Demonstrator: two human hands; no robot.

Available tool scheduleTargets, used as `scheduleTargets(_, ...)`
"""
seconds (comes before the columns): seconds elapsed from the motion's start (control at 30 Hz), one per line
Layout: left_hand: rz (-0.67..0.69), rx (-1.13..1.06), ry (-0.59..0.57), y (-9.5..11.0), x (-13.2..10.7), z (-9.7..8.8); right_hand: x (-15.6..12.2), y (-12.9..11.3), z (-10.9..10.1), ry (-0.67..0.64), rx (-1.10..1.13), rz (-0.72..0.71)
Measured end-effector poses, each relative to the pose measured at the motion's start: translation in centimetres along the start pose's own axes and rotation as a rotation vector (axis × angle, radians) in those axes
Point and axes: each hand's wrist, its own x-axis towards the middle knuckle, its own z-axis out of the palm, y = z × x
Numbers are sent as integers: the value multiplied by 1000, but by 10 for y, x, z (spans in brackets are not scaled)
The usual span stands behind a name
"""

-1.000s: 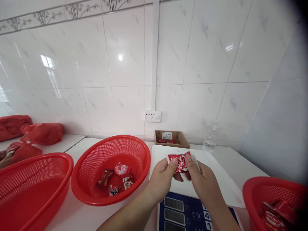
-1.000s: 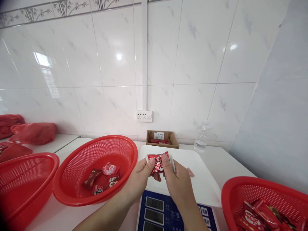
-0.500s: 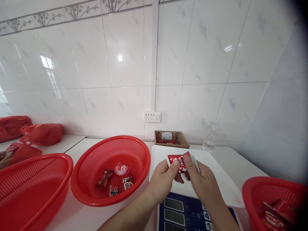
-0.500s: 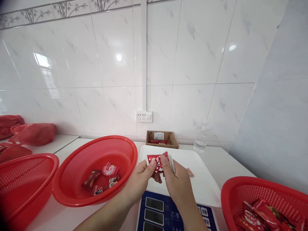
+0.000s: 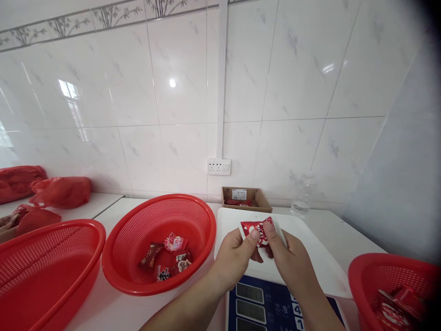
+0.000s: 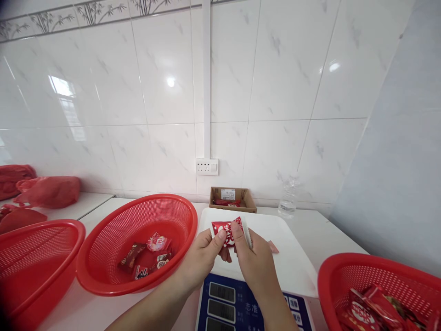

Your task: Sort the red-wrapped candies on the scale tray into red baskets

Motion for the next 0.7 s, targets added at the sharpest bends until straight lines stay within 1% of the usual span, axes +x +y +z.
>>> scheduleTargets(0.17,9,-3,-15,-1,0,0,0,-1,0,6,25,12)
scheduleTargets(0.4,0,-15,-48,-1,0,-1,4,8,-1,-41,12,34)
scheduleTargets(0.57,7,-19,-68,0,0,-1,4,8,0,-13,29,47)
scheduleTargets(0.7,19,-13,-67,0,0,0,3,7,0,-16,43,49)
